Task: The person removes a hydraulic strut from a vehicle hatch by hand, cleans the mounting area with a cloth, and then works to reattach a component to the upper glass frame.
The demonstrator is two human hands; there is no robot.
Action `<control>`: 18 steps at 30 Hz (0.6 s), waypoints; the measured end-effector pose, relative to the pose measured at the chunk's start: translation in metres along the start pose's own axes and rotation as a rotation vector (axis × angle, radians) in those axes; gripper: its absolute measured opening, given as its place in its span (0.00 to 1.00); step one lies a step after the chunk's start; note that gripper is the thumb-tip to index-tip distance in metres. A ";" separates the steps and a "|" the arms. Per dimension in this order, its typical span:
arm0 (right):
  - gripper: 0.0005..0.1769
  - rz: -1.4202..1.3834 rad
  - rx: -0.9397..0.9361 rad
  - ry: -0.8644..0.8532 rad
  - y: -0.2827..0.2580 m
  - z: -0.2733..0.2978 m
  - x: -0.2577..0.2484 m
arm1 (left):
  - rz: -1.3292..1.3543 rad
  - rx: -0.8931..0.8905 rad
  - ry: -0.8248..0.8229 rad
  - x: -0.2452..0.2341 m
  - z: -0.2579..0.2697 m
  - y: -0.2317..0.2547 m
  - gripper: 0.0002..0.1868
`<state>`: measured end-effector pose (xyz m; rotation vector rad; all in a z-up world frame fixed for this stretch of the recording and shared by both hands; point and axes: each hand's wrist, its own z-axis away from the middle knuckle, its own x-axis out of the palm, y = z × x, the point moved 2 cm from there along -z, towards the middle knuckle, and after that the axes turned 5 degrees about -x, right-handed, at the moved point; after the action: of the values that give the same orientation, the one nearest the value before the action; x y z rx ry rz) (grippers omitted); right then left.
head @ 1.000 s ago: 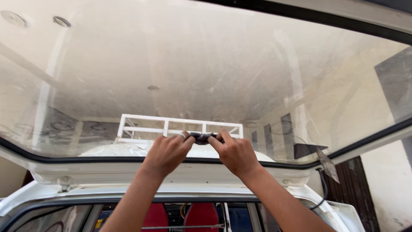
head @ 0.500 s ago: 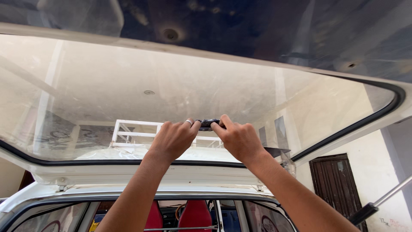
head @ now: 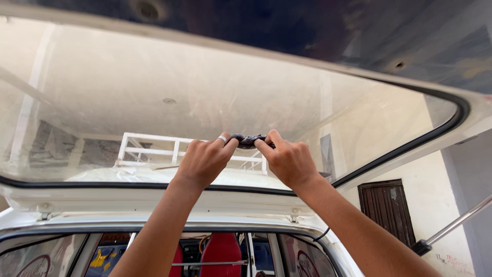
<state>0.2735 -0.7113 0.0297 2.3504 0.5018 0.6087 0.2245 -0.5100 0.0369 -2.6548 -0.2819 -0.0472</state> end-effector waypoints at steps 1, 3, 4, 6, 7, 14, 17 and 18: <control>0.11 0.006 -0.015 -0.029 -0.002 0.004 0.008 | 0.001 -0.003 -0.005 0.006 0.005 -0.002 0.04; 0.11 0.016 -0.036 -0.055 -0.009 0.011 0.026 | -0.013 0.120 -0.021 0.020 0.009 -0.007 0.05; 0.09 0.012 -0.027 -0.082 -0.015 0.016 0.034 | -0.015 0.117 -0.016 0.028 0.012 -0.009 0.05; 0.08 0.022 -0.022 -0.106 -0.016 0.019 0.049 | 0.018 0.132 0.067 0.043 0.019 -0.011 0.05; 0.11 0.011 -0.017 -0.131 -0.021 0.026 0.055 | 0.028 0.133 0.061 0.052 0.025 -0.009 0.05; 0.09 -0.080 0.010 -0.262 -0.037 0.048 0.093 | 0.041 0.110 -0.048 0.101 0.045 -0.010 0.05; 0.08 -0.038 0.009 -0.288 -0.041 0.052 0.097 | 0.011 0.084 -0.217 0.109 0.044 0.000 0.04; 0.08 -0.033 0.012 -0.290 -0.039 0.051 0.095 | -0.024 0.055 -0.338 0.110 0.043 0.003 0.04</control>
<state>0.3712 -0.6615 -0.0040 2.3837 0.4105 0.2436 0.3324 -0.4719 0.0063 -2.5950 -0.4171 0.3991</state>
